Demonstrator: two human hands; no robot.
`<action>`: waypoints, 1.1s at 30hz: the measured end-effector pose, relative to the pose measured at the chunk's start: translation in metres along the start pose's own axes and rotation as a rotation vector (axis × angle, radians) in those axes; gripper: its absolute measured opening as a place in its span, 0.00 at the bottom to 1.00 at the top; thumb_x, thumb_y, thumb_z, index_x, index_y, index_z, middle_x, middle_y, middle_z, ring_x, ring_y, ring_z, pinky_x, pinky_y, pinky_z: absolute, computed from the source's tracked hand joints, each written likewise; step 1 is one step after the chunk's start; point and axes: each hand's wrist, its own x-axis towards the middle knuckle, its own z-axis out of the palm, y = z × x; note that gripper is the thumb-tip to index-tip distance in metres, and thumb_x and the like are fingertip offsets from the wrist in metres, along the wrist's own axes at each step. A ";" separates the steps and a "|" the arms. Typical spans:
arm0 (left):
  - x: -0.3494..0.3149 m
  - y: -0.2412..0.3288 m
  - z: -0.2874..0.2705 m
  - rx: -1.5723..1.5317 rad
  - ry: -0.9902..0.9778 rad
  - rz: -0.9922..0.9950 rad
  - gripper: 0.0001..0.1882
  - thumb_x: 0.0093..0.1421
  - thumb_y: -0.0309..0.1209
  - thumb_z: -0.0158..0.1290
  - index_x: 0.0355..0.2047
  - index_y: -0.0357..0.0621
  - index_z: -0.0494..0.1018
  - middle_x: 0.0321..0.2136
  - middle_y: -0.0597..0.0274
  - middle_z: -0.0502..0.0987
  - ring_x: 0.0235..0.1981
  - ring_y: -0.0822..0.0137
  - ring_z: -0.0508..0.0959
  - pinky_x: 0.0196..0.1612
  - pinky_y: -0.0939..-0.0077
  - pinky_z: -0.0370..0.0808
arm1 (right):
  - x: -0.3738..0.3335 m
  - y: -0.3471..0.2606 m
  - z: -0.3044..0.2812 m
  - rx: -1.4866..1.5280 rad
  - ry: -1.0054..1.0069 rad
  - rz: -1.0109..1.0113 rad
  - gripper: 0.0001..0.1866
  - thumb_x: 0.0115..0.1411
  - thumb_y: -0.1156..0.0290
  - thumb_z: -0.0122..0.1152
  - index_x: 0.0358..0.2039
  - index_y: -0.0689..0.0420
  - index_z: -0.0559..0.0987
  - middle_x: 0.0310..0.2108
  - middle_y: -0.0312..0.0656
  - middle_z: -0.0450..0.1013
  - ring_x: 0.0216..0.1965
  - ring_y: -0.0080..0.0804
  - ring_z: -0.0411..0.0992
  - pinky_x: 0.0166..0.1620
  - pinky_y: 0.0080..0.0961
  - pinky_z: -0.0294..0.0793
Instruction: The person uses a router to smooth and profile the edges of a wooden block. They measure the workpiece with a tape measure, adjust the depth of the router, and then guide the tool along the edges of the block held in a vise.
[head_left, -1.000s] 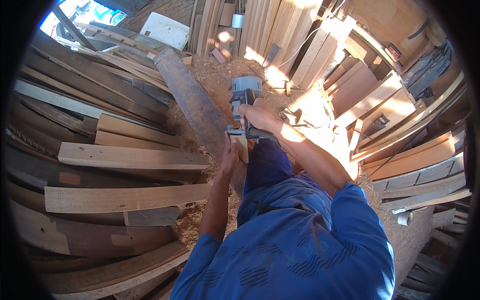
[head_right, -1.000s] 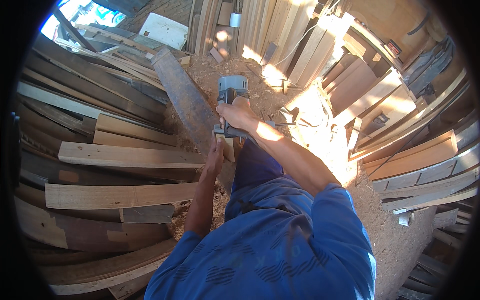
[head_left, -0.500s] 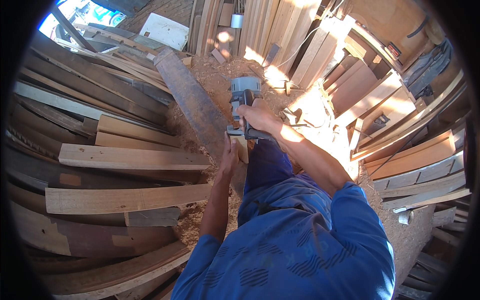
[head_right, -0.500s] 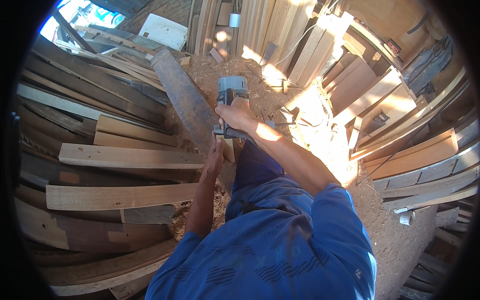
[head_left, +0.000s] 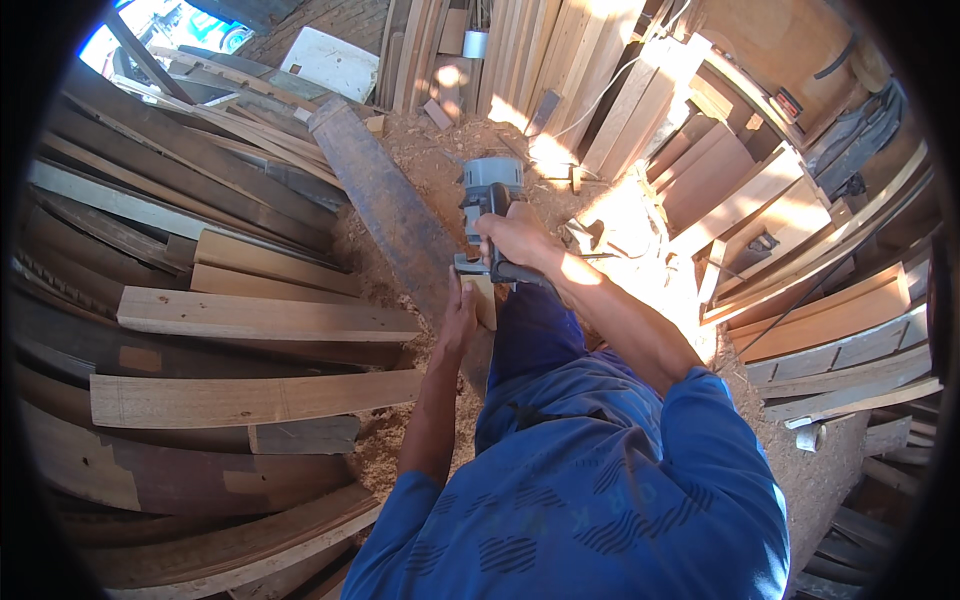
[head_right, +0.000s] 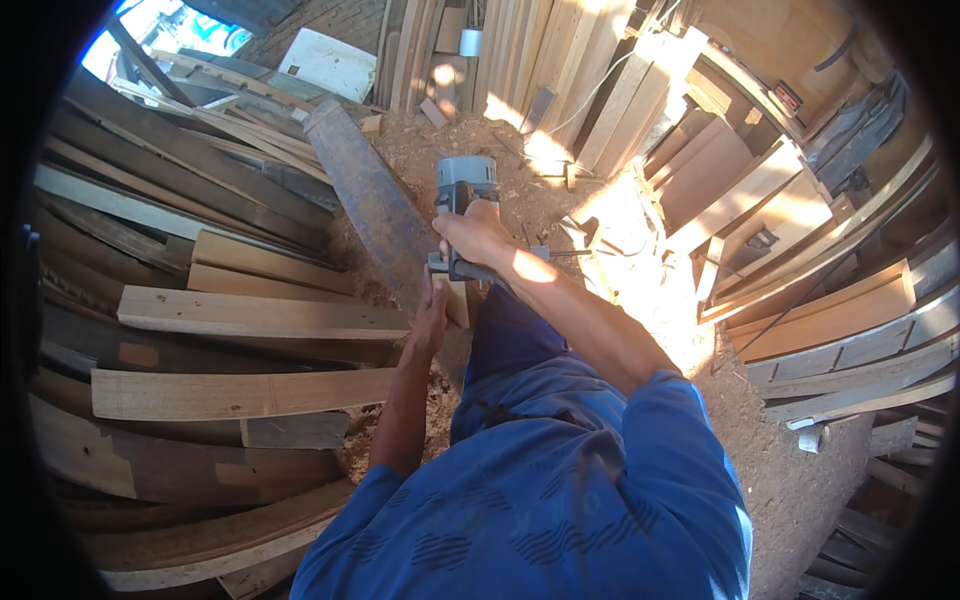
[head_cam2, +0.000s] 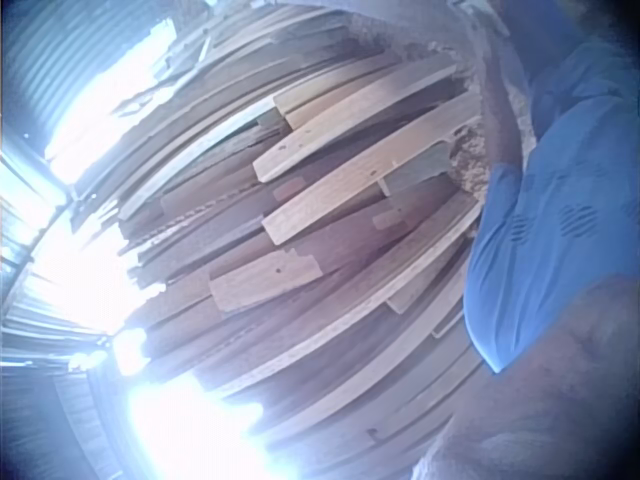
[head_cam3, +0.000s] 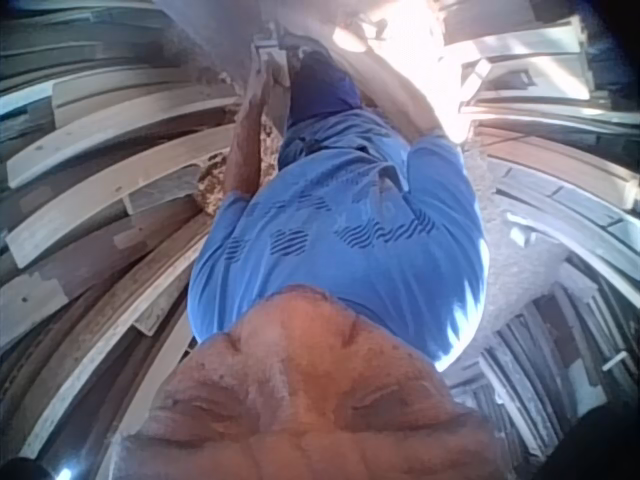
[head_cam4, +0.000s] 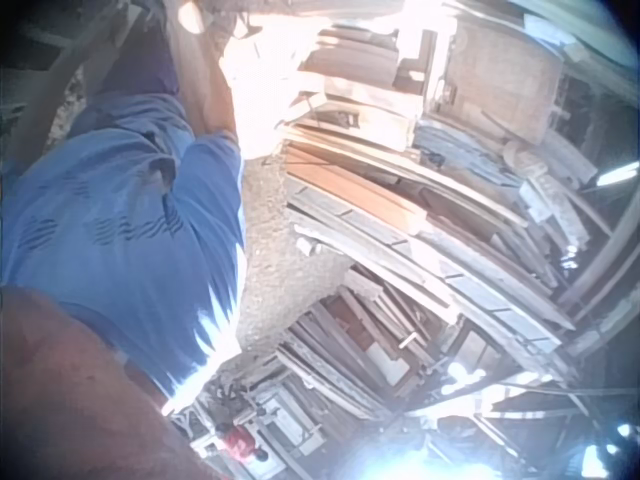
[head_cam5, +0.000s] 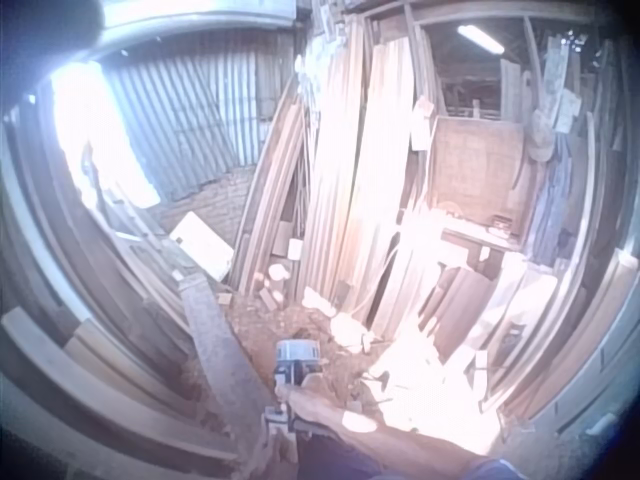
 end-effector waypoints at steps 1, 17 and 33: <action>-0.001 -0.001 0.000 0.003 -0.003 0.003 0.36 0.75 0.38 0.37 0.76 0.40 0.37 0.73 0.46 0.51 0.73 0.56 0.54 0.71 0.65 0.53 | 0.002 0.003 -0.001 0.036 -0.002 0.005 0.11 0.61 0.69 0.60 0.30 0.67 0.79 0.21 0.43 0.75 0.19 0.31 0.75 0.26 0.31 0.78; -0.088 -0.107 -0.050 0.137 -0.151 0.217 0.38 0.73 0.28 0.40 0.75 0.36 0.32 0.76 0.43 0.42 0.74 0.54 0.50 0.73 0.65 0.51 | -0.023 0.026 -0.024 0.829 -0.078 0.191 0.08 0.63 0.72 0.58 0.27 0.54 0.72 0.19 0.36 0.69 0.19 0.29 0.68 0.27 0.28 0.76; -0.088 -0.092 -0.030 0.097 0.104 0.181 0.42 0.69 0.32 0.53 0.74 0.32 0.42 0.69 0.37 0.57 0.68 0.51 0.64 0.66 0.66 0.66 | -0.029 0.054 -0.029 0.924 0.026 0.148 0.09 0.63 0.73 0.58 0.25 0.55 0.71 0.19 0.38 0.69 0.20 0.31 0.68 0.28 0.31 0.76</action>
